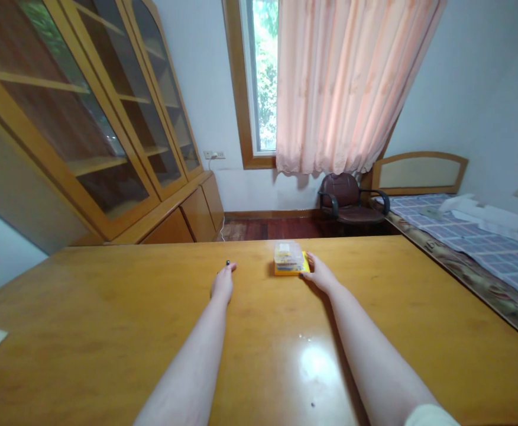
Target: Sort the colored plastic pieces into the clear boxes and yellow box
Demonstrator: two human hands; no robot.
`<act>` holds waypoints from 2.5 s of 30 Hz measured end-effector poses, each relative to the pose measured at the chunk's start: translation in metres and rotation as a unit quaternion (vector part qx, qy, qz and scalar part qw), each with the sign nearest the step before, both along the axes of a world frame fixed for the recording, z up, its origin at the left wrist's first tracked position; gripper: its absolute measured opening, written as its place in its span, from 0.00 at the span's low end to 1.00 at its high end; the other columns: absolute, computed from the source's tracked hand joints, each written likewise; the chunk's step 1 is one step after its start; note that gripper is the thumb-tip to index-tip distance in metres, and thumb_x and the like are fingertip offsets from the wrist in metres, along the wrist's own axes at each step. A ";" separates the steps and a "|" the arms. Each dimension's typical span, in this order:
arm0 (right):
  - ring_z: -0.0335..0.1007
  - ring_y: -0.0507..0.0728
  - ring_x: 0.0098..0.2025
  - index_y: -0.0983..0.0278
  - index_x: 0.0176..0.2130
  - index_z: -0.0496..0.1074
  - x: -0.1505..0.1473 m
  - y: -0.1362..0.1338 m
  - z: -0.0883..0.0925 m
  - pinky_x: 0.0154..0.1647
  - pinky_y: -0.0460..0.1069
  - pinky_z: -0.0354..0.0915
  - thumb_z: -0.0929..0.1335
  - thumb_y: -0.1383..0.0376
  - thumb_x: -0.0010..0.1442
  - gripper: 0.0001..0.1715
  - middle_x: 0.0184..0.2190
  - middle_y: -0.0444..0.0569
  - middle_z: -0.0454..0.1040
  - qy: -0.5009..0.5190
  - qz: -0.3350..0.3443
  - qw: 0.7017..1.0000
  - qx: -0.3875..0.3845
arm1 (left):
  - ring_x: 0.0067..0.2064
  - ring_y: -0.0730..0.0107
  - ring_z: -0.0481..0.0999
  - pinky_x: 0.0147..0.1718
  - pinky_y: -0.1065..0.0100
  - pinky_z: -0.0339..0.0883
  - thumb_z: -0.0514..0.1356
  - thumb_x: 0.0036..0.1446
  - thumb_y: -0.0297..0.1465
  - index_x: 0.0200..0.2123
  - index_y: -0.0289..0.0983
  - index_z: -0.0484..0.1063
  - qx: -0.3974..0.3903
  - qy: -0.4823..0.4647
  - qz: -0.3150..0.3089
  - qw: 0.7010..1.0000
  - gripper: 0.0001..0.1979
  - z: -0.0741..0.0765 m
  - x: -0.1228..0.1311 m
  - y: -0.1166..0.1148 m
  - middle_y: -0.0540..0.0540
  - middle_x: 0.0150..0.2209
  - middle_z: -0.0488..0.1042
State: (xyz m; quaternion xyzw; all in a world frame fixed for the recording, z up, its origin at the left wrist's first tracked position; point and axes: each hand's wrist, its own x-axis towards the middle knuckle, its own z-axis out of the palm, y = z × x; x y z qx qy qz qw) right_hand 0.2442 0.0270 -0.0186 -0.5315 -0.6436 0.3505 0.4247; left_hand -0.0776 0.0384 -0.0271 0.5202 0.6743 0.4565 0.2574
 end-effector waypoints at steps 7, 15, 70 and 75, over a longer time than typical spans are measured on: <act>0.63 0.61 0.52 0.62 0.55 0.58 -0.015 -0.001 -0.004 0.52 0.54 0.57 0.69 0.63 0.47 0.37 0.51 0.53 0.67 -0.179 -0.061 0.982 -0.013 | 0.38 0.67 0.74 0.37 0.65 0.68 0.38 0.56 0.39 0.41 0.29 0.68 0.062 -0.153 0.114 0.980 0.26 -0.007 0.011 0.006 0.36 0.38 0.74; 0.50 0.62 0.60 0.63 0.60 0.48 -0.038 -0.004 -0.006 0.60 0.63 0.35 0.67 0.58 0.51 0.42 0.58 0.56 0.57 -0.301 -0.013 0.953 0.014 | 0.57 0.62 0.60 0.59 0.52 0.40 0.49 0.55 0.39 0.56 0.41 0.58 -0.023 -0.004 -0.232 0.972 0.24 0.005 0.050 -0.020 0.43 0.54 0.65; 0.62 0.53 0.27 0.62 0.32 0.60 -0.067 -0.057 0.016 0.28 0.46 0.55 0.59 0.57 0.56 0.11 0.25 0.43 0.67 -0.118 0.037 0.992 0.037 | 0.41 0.63 0.69 0.42 0.66 0.60 0.50 0.56 0.39 0.46 0.36 0.66 -0.024 0.054 -0.445 0.893 0.18 0.041 0.092 -0.074 0.43 0.42 0.72; 0.64 0.53 0.26 0.61 0.34 0.59 -0.069 -0.059 0.013 0.28 0.46 0.54 0.56 0.55 0.58 0.13 0.24 0.43 0.68 -0.117 0.025 0.993 0.003 | 0.36 0.66 0.70 0.37 0.69 0.61 0.46 0.59 0.40 0.39 0.36 0.69 0.001 0.071 -0.434 0.898 0.18 0.043 0.093 -0.075 0.44 0.37 0.73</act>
